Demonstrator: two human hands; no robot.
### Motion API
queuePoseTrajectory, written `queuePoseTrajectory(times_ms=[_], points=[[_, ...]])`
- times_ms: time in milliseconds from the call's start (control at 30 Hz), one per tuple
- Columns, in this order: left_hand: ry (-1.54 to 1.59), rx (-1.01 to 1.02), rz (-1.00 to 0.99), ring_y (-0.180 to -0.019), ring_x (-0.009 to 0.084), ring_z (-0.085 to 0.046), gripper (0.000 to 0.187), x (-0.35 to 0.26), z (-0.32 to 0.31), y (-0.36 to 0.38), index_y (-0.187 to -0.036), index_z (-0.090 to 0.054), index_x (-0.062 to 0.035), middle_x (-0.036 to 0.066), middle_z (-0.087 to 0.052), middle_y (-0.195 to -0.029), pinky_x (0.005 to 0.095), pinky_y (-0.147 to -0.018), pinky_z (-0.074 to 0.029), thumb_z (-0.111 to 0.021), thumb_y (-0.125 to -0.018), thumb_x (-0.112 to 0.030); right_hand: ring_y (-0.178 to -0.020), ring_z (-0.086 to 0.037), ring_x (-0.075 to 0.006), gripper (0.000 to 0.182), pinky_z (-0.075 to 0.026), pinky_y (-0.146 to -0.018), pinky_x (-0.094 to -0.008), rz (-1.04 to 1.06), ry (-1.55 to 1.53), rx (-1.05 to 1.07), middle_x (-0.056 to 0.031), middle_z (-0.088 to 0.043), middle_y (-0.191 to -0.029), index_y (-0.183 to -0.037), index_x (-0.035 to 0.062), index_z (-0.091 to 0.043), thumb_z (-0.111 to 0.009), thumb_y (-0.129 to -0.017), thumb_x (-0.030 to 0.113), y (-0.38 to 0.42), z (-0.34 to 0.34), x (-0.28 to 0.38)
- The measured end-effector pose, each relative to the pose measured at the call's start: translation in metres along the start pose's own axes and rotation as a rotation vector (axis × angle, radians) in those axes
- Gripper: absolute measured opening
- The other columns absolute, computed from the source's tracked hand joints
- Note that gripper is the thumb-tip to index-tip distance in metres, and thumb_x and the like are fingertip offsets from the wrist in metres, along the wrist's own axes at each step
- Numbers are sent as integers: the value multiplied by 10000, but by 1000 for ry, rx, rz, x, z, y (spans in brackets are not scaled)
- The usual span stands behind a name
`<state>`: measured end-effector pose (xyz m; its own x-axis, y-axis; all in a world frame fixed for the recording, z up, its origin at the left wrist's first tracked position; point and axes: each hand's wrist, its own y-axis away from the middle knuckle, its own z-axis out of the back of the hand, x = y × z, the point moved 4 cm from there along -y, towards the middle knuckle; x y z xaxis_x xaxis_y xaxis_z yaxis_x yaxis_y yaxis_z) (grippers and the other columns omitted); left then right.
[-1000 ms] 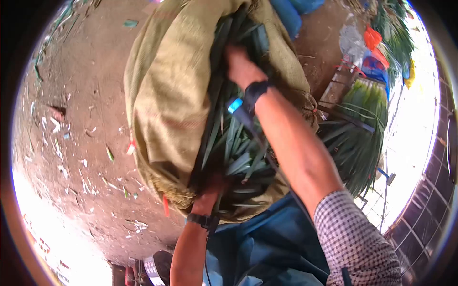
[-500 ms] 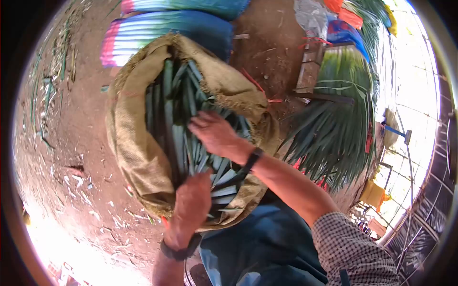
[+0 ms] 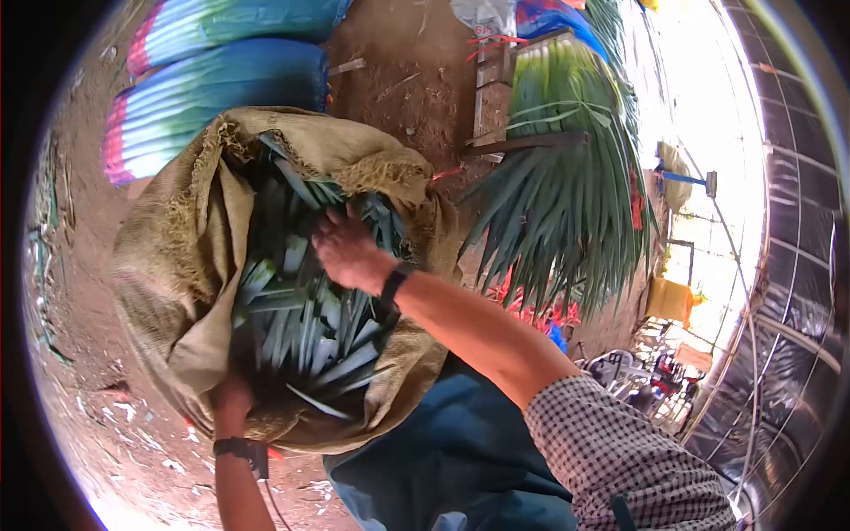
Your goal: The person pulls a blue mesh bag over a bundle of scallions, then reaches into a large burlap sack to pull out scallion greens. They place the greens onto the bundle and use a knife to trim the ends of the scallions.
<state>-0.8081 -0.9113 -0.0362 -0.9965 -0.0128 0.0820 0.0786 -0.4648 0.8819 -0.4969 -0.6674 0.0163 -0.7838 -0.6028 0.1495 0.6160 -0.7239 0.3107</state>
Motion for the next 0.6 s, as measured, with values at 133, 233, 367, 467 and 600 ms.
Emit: queuePoseTrajectory(times_ms=[133, 233, 367, 467, 600], points=[[228, -165, -208, -1180, 379, -575, 359, -40, 73, 51, -1237, -595, -13, 224, -595, -1270, 481, -967, -485, -594, -933, -203, -849, -537, -280, 136, -409, -789, -440, -21, -419, -313, -85, -525, -814, -771, 78, -505, -640, -775, 75, 85, 97, 58], [389, -433, -447, -1211, 407, -526, 392, -66, 100, 105, -1327, -533, 3, 237, -567, -1294, 471, -1021, -437, -520, -992, -200, -638, -560, -369, 177, -431, -570, -460, -126, -936, -314, -149, -536, -691, -776, 50, -510, -613, -898, 128, 159, 103, 113], [639, -453, -491, -1121, 410, -568, 344, -96, 104, 154, -1278, -563, 22, 232, -599, -1232, 474, -975, -449, -542, -976, -141, -631, -576, -383, 161, -456, -568, -468, -82, -1159, -203, -162, -548, -693, -810, 42, -514, -611, -903, 130, 246, 104, 164], [566, -433, -393, -1103, 408, -577, 334, -130, 96, 174, -1271, -569, 22, 231, -608, -1218, 471, -967, -455, -531, -978, -135, -654, -580, -369, 146, -469, -589, -465, -2, -1207, -60, -153, -552, -714, -849, 34, -535, -614, -914, 138, 305, 95, 153], [446, -319, -442, -1222, 405, -507, 376, -224, 94, 195, -1296, -555, 22, 245, -563, -1289, 491, -1053, -394, -557, -956, -138, -778, -663, -327, 152, -544, -675, -415, -131, -1091, -30, -148, -657, -850, -942, -10, -600, -604, -917, 140, 380, 92, 46]])
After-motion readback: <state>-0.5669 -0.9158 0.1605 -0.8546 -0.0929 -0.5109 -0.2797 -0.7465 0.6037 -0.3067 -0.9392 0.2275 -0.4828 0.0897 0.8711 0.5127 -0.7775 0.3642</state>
